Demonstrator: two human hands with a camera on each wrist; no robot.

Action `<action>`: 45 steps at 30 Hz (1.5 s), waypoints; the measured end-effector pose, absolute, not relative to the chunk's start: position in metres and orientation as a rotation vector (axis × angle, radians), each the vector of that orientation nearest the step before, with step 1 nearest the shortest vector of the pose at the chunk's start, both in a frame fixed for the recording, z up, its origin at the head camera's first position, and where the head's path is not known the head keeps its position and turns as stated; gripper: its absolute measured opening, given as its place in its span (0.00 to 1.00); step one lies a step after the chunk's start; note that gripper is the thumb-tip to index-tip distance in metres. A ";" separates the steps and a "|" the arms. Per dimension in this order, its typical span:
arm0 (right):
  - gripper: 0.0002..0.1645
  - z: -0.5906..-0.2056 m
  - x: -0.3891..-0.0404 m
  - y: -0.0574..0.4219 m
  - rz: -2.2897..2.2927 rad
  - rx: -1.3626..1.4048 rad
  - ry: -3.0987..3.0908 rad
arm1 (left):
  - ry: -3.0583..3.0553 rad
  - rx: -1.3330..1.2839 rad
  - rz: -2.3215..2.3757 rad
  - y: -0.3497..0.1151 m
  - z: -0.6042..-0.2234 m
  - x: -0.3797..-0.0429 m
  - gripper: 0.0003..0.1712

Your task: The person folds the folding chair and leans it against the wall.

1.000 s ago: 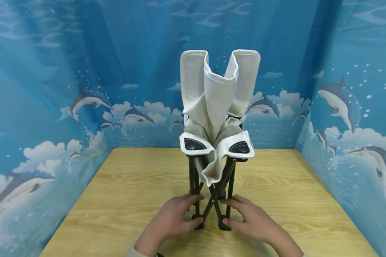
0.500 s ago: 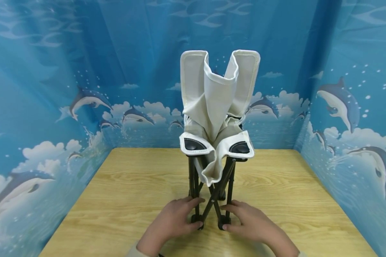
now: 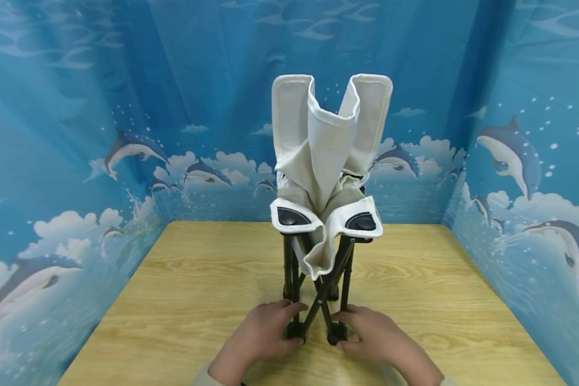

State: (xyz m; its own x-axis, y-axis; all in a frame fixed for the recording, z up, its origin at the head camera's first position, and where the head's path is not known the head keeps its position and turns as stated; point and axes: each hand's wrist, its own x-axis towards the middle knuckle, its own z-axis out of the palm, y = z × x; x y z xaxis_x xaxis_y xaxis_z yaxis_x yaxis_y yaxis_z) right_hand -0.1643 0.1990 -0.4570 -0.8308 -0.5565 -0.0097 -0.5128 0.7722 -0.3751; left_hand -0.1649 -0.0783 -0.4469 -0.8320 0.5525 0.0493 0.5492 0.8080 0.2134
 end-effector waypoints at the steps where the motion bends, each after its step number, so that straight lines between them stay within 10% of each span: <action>1: 0.29 -0.458 -0.165 0.199 -0.537 -0.874 2.852 | 2.977 0.910 0.341 -0.078 -0.448 -0.165 0.39; 45: 0.20 -0.464 -0.170 0.193 -0.455 -0.897 2.898 | 2.974 1.005 0.187 -0.066 -0.455 -0.174 0.11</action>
